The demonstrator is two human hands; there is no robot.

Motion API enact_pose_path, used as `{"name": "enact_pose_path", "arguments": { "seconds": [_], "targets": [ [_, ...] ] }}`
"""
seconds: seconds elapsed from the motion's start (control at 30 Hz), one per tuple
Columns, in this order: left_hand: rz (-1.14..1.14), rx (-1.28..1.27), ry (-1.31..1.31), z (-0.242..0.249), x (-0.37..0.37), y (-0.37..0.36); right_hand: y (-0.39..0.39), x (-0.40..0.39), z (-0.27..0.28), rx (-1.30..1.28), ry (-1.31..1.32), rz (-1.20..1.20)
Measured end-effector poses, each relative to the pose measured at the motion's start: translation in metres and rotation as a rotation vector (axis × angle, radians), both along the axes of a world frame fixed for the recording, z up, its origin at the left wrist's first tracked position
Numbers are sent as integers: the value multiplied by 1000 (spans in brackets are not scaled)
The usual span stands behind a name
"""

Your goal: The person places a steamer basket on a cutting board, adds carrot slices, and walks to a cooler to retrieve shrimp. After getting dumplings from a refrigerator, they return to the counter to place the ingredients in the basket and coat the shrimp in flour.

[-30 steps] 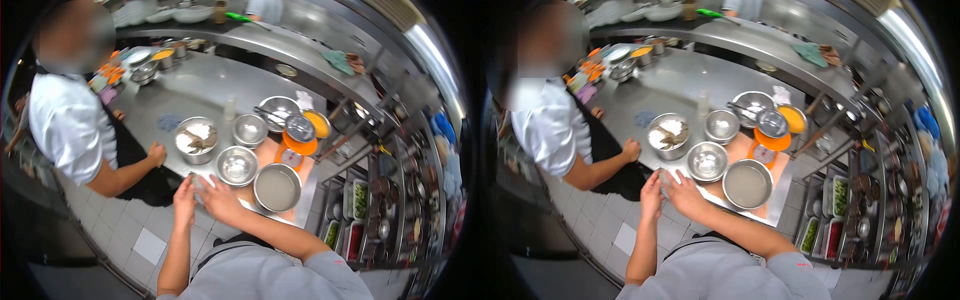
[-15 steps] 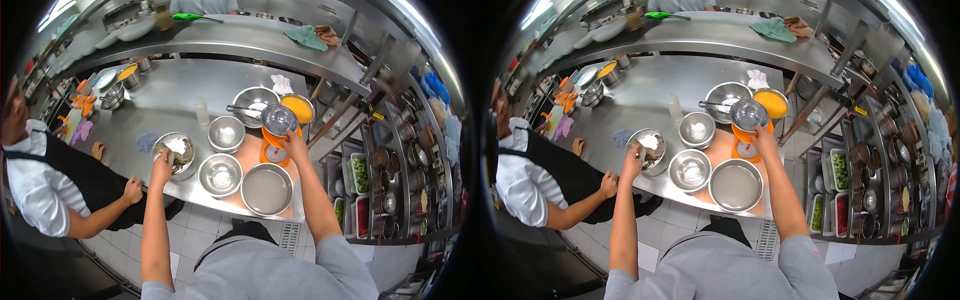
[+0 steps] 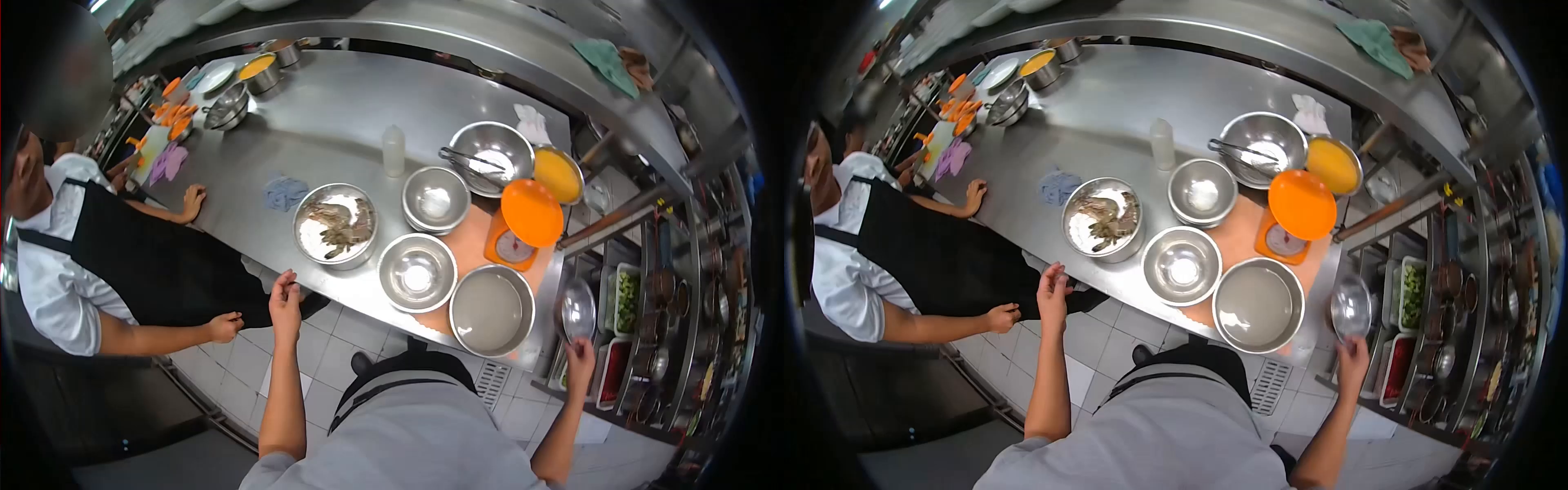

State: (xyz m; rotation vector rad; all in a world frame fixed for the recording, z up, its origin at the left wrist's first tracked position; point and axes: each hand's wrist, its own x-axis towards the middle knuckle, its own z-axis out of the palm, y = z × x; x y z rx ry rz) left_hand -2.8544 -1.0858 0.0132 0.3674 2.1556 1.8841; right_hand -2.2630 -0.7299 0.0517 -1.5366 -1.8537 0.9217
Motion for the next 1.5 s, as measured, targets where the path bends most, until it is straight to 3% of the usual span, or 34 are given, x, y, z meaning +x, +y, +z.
{"name": "enact_pose_path", "arguments": {
  "seconds": [0.07,0.1,0.17,0.23,0.3,0.37,0.47,0.5,0.57,0.63,0.73,0.83,0.87,0.93,1.0,1.1,1.2,1.23,1.3,1.5],
  "targets": [
    [25,29,-48,-10,-6,-8,-10,40,-46,-50,166,-52],
    [18,46,-114,-10,-6,-10,-18,42,-45,-45,158,-40],
    [16,66,-181,-12,-4,-18,-33,43,-45,-339,414,-284],
    [-69,68,-239,-17,-8,-22,-34,36,-51,-330,426,-384],
    [-82,65,-243,-21,-8,-29,-33,32,-45,-528,677,-674],
    [-142,71,-280,-24,-6,-41,-34,22,-35,-505,706,-659],
    [-160,77,-325,-14,1,-65,-60,-49,41,-254,626,-303],
    [-210,62,-358,-10,2,-72,-62,-75,58,-254,627,-297],
    [-247,70,-376,11,9,-76,-66,-120,79,-207,420,117],
    [-437,95,-383,38,12,-70,-66,-175,88,-168,265,460],
    [-565,190,-393,78,13,-55,-115,-295,129,90,69,816],
    [-543,261,-575,96,7,-60,-153,-381,127,290,-67,1178],
    [-496,327,-635,92,4,-66,-167,-404,128,252,-155,1284],
    [-290,238,-570,83,-2,-80,-193,-441,121,225,-188,1405],
    [-152,375,-592,58,-9,-103,-203,-472,110,251,-188,1556],
    [53,451,-545,41,-10,-136,-205,-517,92,-215,296,1427],
    [237,481,-478,34,-10,-154,-182,-579,48,-426,217,1184],
    [304,494,-471,31,-10,-160,-182,-596,33,-420,216,1210],
    [356,494,-451,21,-7,-161,-177,-623,-6,20,-49,1303],
    [421,406,-432,4,4,-131,-175,-642,-13,199,-143,1312]
  ]
}}
